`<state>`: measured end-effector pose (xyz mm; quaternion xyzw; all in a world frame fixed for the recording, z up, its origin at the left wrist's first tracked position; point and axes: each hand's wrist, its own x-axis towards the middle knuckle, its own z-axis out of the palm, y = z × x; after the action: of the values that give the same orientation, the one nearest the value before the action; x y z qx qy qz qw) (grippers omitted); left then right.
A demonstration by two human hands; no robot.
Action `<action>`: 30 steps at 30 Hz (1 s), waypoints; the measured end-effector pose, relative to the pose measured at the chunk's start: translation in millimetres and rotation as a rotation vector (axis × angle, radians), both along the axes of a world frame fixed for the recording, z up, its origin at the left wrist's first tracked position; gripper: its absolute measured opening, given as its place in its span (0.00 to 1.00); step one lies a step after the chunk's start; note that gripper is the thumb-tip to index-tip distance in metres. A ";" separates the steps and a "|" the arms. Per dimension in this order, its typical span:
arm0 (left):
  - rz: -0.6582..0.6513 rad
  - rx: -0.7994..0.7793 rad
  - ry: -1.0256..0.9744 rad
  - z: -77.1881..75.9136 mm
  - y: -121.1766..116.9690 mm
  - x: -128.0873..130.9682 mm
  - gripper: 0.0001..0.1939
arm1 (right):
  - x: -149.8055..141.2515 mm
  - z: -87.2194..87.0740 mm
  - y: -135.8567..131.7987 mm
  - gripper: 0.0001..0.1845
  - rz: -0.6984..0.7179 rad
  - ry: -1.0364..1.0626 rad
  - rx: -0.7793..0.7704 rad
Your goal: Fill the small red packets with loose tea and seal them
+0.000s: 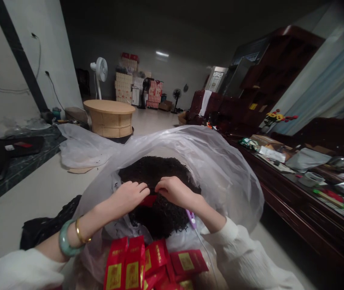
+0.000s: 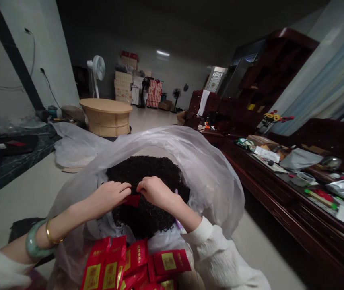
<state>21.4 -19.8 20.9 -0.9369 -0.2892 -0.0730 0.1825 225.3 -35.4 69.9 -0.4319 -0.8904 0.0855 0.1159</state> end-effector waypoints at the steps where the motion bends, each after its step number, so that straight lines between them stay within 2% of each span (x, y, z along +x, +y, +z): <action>1: -0.004 -0.008 -0.004 0.1 0.0 0.0 0.05 | -1.7 -1.9 0.4 0.13 -0.011 0.024 0.018; 5: -0.024 -0.077 -0.003 0.5 0.8 -1.0 0.06 | -11.4 -8.7 0.9 0.10 -0.053 0.045 0.103; 8: -0.032 -0.146 -0.015 1.7 2.1 -2.5 0.06 | -17.9 -12.7 0.4 0.09 -0.051 -0.014 0.088; 12: -0.041 -0.262 -0.169 1.8 4.3 -5.3 0.07 | -16.6 -15.4 -1.2 0.11 -0.045 -0.025 0.072; 17: -0.056 -0.376 -0.351 0.7 5.2 -8.6 0.04 | -0.9 -20.7 -0.9 0.13 -0.001 0.134 0.129; 23: -0.104 -0.335 -0.316 0.3 8.1 -9.7 0.07 | 6.9 -28.1 0.4 0.08 -0.020 0.124 0.010; 30: -0.133 -0.266 -0.303 0.1 8.9 -12.6 0.09 | 9.1 -9.7 6.7 0.03 -0.106 0.269 0.044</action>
<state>8.8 -10.9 21.0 -0.9480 -0.2578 -0.1863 0.0064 234.4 -28.7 60.2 -0.4603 -0.8443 0.1168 0.2482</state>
